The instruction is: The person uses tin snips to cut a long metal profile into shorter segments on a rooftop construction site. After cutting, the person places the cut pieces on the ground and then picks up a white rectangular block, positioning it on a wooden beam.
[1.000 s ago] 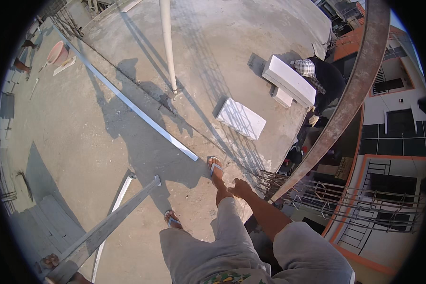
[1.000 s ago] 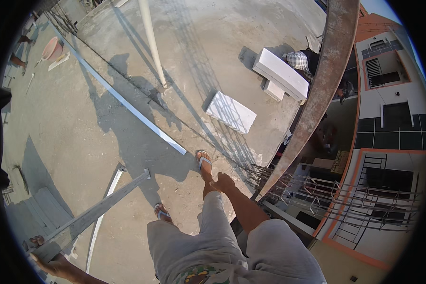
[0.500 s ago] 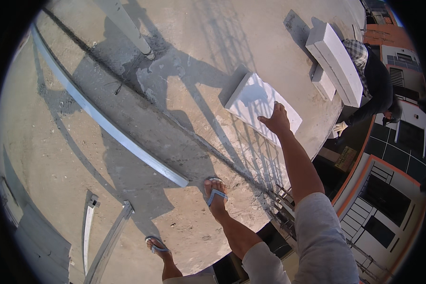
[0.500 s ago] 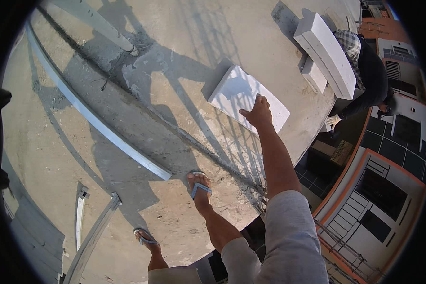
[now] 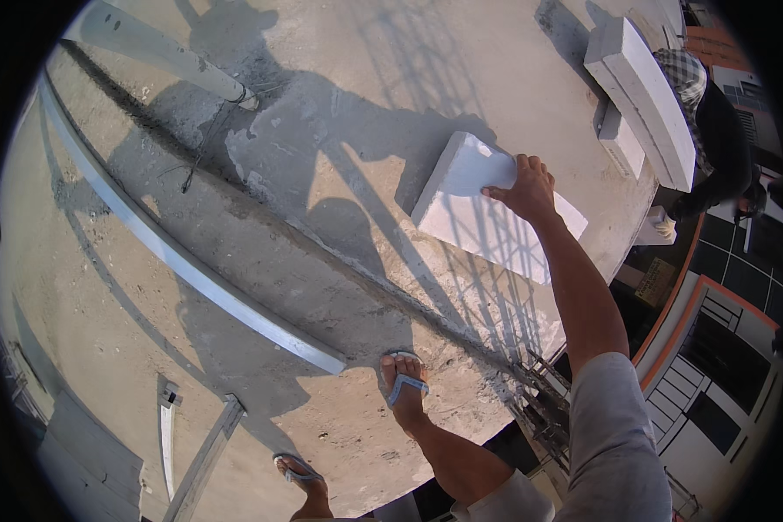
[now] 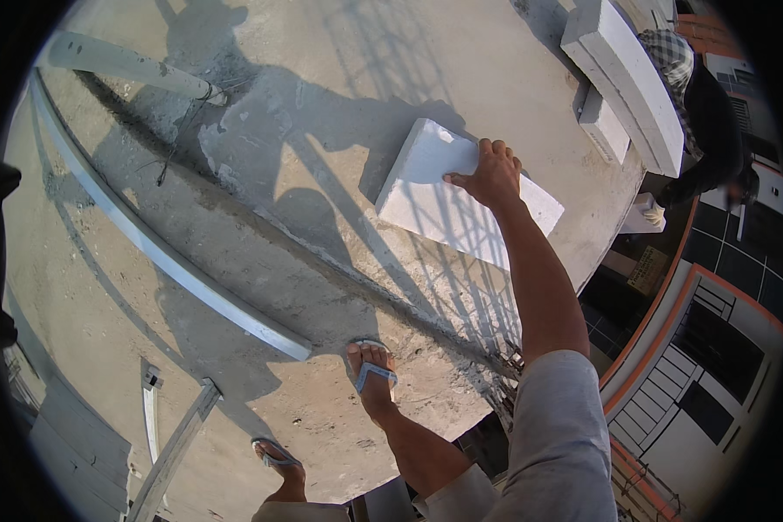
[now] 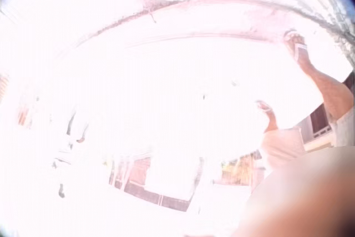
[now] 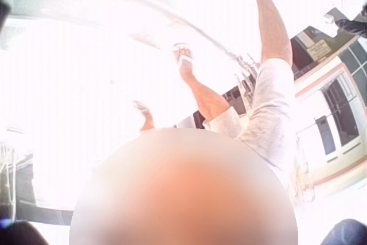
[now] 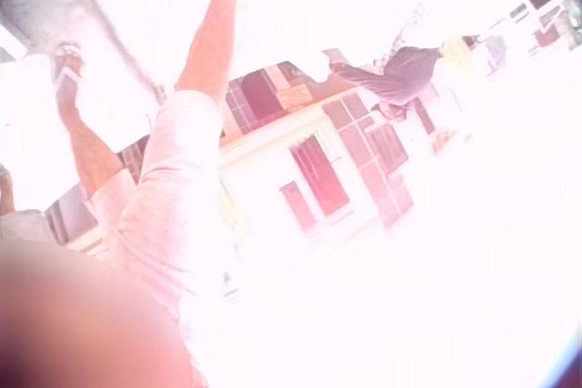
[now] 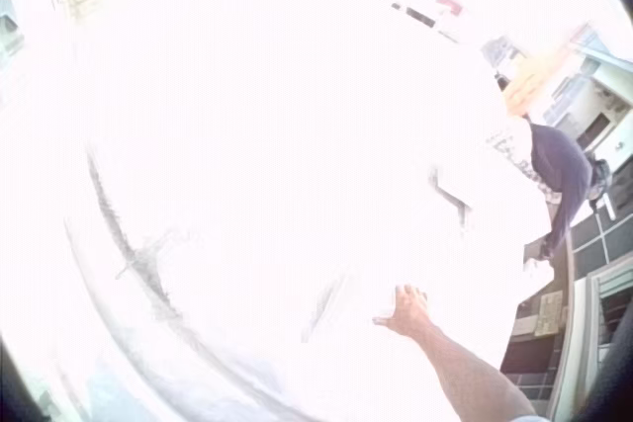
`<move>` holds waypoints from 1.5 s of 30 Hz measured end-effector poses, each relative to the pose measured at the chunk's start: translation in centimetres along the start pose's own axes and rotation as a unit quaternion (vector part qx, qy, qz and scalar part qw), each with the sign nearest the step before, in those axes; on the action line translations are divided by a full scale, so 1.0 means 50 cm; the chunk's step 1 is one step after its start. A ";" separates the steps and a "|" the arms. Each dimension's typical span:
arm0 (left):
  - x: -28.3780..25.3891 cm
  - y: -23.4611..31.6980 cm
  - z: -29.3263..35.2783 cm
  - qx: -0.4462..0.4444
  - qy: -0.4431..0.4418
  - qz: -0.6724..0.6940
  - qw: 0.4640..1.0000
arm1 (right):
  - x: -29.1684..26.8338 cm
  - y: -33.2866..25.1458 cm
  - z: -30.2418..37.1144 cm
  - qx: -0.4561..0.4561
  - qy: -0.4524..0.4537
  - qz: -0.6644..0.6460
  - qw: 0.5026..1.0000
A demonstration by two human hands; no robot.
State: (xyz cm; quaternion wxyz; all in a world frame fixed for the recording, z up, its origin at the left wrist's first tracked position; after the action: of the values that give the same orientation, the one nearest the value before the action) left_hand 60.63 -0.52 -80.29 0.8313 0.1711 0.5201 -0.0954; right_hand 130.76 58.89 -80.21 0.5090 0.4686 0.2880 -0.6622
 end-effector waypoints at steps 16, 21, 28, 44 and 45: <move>-0.510 0.496 -0.143 0.138 0.140 0.274 0.941 | -0.002 -0.066 0.283 -0.268 -0.231 0.205 0.913; -0.821 0.628 -0.145 0.221 0.220 0.384 0.869 | 0.011 -0.078 0.380 -0.137 -0.217 0.217 0.942; -1.201 0.726 -0.094 0.340 0.249 0.528 0.737 | -0.115 -0.136 0.537 0.090 -0.103 0.023 0.990; -1.540 0.716 0.018 0.431 -0.373 0.620 0.539 | -0.346 -0.197 1.699 0.351 -0.064 -0.252 0.900; -1.537 0.731 0.054 0.440 -0.425 0.597 0.519 | -0.335 -0.194 1.771 0.387 -0.090 -0.254 0.882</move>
State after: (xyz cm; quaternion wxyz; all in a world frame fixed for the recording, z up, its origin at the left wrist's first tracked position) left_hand 41.30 30.71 -3.46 0.6338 0.7248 -0.2274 0.1455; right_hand 93.32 -7.28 -30.89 0.1253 0.4780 0.0708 -0.8665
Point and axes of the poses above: each hand's wrist, its own z-axis away from the middle knuckle, its own x-axis out of the palm, y = z × x, the point moved 9 cm from there along -z, towards the middle knuckle, and after that the axes turned 3 degrees about z, right-handed, at the moved point
